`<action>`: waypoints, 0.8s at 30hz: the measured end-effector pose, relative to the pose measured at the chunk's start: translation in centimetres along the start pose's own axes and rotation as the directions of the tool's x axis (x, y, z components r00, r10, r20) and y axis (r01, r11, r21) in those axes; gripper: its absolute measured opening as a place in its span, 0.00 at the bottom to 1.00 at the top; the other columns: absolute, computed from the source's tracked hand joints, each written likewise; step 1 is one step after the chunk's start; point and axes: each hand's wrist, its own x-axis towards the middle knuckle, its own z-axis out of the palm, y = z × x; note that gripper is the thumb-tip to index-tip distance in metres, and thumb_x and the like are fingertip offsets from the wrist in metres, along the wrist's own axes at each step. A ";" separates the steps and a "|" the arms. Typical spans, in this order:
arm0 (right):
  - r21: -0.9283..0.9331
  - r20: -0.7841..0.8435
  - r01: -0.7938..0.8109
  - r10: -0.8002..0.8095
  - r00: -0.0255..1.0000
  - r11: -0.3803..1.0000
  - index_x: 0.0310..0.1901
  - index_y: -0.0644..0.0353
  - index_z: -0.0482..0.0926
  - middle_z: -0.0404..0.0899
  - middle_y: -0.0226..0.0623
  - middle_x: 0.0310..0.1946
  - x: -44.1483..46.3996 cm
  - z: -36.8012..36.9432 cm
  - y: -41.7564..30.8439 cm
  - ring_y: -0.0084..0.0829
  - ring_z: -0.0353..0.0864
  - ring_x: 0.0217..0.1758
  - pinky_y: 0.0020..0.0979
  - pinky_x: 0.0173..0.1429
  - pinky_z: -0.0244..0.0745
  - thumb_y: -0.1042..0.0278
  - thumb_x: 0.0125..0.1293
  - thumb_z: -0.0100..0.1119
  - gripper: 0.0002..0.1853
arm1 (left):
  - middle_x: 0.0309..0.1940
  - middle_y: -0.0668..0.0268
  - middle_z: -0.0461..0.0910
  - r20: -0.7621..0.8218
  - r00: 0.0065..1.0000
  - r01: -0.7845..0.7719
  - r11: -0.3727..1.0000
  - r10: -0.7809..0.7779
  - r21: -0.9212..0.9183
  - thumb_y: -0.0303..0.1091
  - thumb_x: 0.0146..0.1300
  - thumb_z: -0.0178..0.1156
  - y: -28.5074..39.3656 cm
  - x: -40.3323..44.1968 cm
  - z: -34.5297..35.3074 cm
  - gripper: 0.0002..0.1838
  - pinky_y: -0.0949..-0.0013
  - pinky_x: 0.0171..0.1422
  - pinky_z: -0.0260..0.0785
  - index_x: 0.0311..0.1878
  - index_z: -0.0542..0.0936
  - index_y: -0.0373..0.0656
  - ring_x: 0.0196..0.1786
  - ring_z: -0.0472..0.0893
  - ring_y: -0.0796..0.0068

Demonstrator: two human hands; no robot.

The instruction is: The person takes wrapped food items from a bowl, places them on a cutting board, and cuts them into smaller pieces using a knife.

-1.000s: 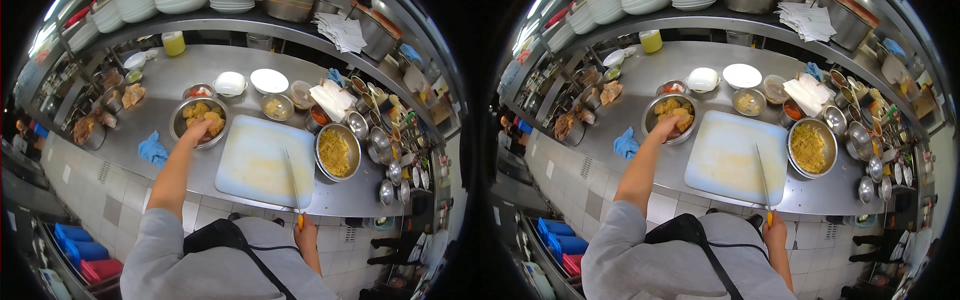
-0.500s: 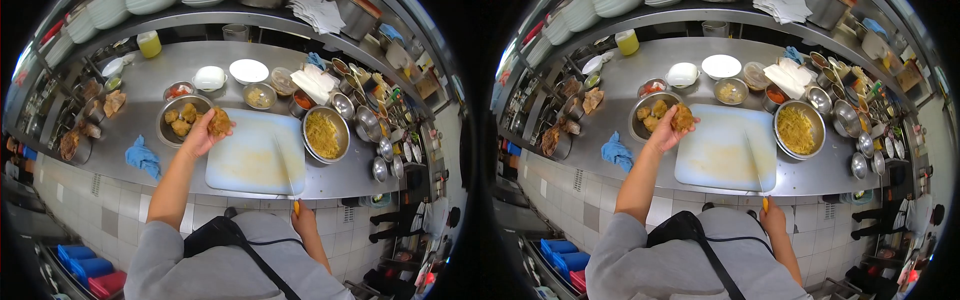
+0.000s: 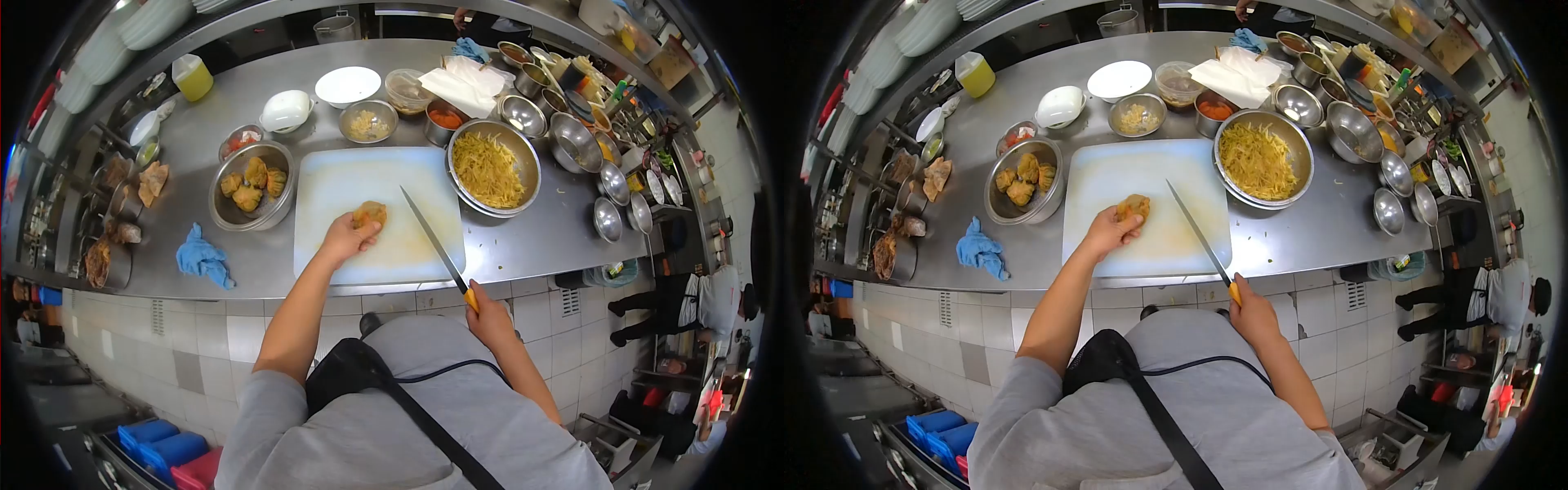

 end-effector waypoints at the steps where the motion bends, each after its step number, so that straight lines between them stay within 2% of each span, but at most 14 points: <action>1: -0.015 0.007 -0.007 0.007 1.000 1.000 0.80 0.53 0.69 0.89 0.60 0.43 0.1 -0.4 0.1 0.63 0.89 0.46 0.59 0.54 0.83 0.63 0.73 0.62 0.34 | 0.40 0.61 0.89 -0.004 1.000 0.000 1.000 0.000 0.002 0.41 0.71 0.76 -0.2 0.2 -0.3 0.25 0.75 0.36 0.77 0.64 0.81 0.38 0.34 0.83 0.80; 3: -0.026 0.016 -0.015 0.016 1.000 1.000 0.79 0.52 0.70 0.89 0.60 0.43 0.0 -0.7 0.6 0.63 0.89 0.47 0.59 0.54 0.83 0.63 0.73 0.62 0.34 | 0.34 0.63 0.88 -0.157 0.988 0.014 0.995 0.002 0.098 0.44 0.71 0.77 -0.9 0.5 -1.7 0.25 0.75 0.35 0.76 0.60 0.83 0.34 0.31 0.82 0.79; 4: -0.026 0.023 -0.013 0.013 1.000 1.000 0.80 0.52 0.70 0.89 0.60 0.43 0.1 -0.7 1.1 0.63 0.89 0.47 0.58 0.55 0.83 0.63 0.73 0.62 0.34 | 0.37 0.63 0.87 -0.230 0.973 0.037 0.981 0.008 0.188 0.44 0.69 0.79 -1.2 0.5 -2.3 0.27 0.72 0.38 0.77 0.61 0.84 0.33 0.34 0.83 0.78; 5: -0.024 0.031 -0.009 0.009 0.999 1.000 0.80 0.51 0.69 0.89 0.60 0.44 0.2 -0.8 1.4 0.63 0.89 0.47 0.58 0.55 0.83 0.63 0.73 0.62 0.34 | 0.37 0.63 0.87 -0.234 0.972 0.038 0.981 0.008 0.192 0.44 0.69 0.79 -1.6 0.4 -2.5 0.27 0.72 0.38 0.77 0.61 0.84 0.33 0.34 0.83 0.78; 7: -0.009 0.054 -0.023 0.023 0.998 1.000 0.80 0.51 0.70 0.89 0.60 0.44 0.2 -1.1 1.8 0.63 0.89 0.47 0.58 0.56 0.83 0.62 0.73 0.62 0.34 | 0.42 0.59 0.87 -0.444 0.821 -0.077 0.840 0.359 0.536 0.41 0.66 0.79 -2.9 -0.1 -2.9 0.24 0.65 0.46 0.80 0.58 0.86 0.35 0.42 0.86 0.71; 8: -0.001 0.073 -0.040 0.040 0.997 0.999 0.80 0.52 0.70 0.89 0.60 0.44 0.2 -1.2 1.9 0.63 0.89 0.48 0.58 0.56 0.83 0.62 0.73 0.62 0.34 | 0.42 0.59 0.87 -0.446 0.820 -0.071 0.838 0.357 0.541 0.41 0.66 0.79 -2.9 -0.4 -2.7 0.24 0.65 0.46 0.80 0.58 0.86 0.35 0.42 0.86 0.71; 10: 0.013 0.054 -0.016 0.015 0.998 1.000 0.79 0.52 0.70 0.88 0.61 0.42 0.2 -1.1 2.5 0.63 0.88 0.46 0.57 0.54 0.83 0.63 0.73 0.62 0.33 | 0.43 0.59 0.85 -0.419 0.785 -0.201 0.827 0.456 0.524 0.40 0.64 0.79 -3.0 -0.6 -2.0 0.23 0.61 0.52 0.79 0.58 0.87 0.38 0.45 0.85 0.65; 11: 0.019 0.029 0.006 -0.006 1.000 1.000 0.79 0.53 0.71 0.88 0.62 0.40 0.3 -1.0 2.8 0.64 0.88 0.44 0.56 0.52 0.83 0.63 0.73 0.63 0.33 | 0.43 0.59 0.85 -0.420 0.785 -0.197 0.826 0.456 0.528 0.40 0.64 0.79 -2.1 -1.2 -1.1 0.23 0.61 0.52 0.79 0.58 0.87 0.38 0.45 0.85 0.65; 13: 0.031 0.022 0.027 -0.027 0.999 0.999 0.79 0.53 0.71 0.88 0.62 0.41 0.5 -0.9 3.2 0.64 0.88 0.45 0.56 0.52 0.83 0.63 0.73 0.63 0.33 | 0.44 0.57 0.83 -0.347 0.755 -0.262 0.740 0.557 0.619 0.39 0.64 0.77 0.6 -2.6 1.2 0.21 0.58 0.52 0.80 0.57 0.88 0.38 0.44 0.85 0.60; 14: 0.041 0.013 0.046 -0.047 0.999 0.998 0.79 0.53 0.71 0.88 0.62 0.41 0.5 -1.0 3.3 0.64 0.88 0.45 0.55 0.53 0.83 0.63 0.73 0.63 0.33 | 0.44 0.57 0.83 -0.350 0.753 -0.260 0.741 0.557 0.619 0.39 0.64 0.77 0.6 -2.3 1.7 0.21 0.58 0.52 0.80 0.57 0.88 0.38 0.44 0.85 0.60; 16: 0.037 0.029 0.040 -0.041 0.999 0.998 0.78 0.53 0.72 0.88 0.62 0.41 0.6 -1.2 3.2 0.63 0.89 0.46 0.55 0.53 0.83 0.63 0.73 0.63 0.32 | 0.43 0.54 0.84 -0.304 0.710 -0.226 0.615 0.635 0.756 0.37 0.66 0.75 0.6 -1.4 2.2 0.16 0.54 0.54 0.80 0.53 0.90 0.38 0.46 0.86 0.53; 19: 0.037 0.052 0.026 -0.028 0.998 0.999 0.78 0.54 0.71 0.88 0.61 0.43 0.6 -1.5 3.0 0.63 0.89 0.47 0.56 0.55 0.83 0.63 0.73 0.63 0.33 | 0.39 0.52 0.86 -0.296 0.656 -0.239 0.563 0.694 0.791 0.31 0.66 0.73 0.0 -0.1 2.5 0.11 0.53 0.52 0.79 0.48 0.90 0.36 0.44 0.85 0.51; 23: 0.043 0.036 0.043 -0.045 0.998 0.998 0.78 0.54 0.71 0.88 0.61 0.43 0.6 -1.3 3.9 0.63 0.88 0.48 0.57 0.57 0.83 0.63 0.72 0.62 0.33 | 0.41 0.52 0.87 -0.253 0.650 -0.245 0.513 0.716 0.823 0.29 0.69 0.70 -0.2 -1.2 2.0 0.08 0.53 0.53 0.80 0.45 0.89 0.35 0.46 0.86 0.50; 24: 0.051 0.031 0.038 -0.040 0.999 0.998 0.78 0.54 0.71 0.88 0.61 0.43 0.5 -1.3 4.0 0.63 0.88 0.48 0.57 0.57 0.83 0.63 0.72 0.62 0.33 | 0.40 0.52 0.88 -0.289 0.669 -0.245 0.571 0.684 0.783 0.30 0.71 0.69 -0.6 -1.6 1.5 0.07 0.55 0.52 0.80 0.46 0.89 0.35 0.45 0.88 0.53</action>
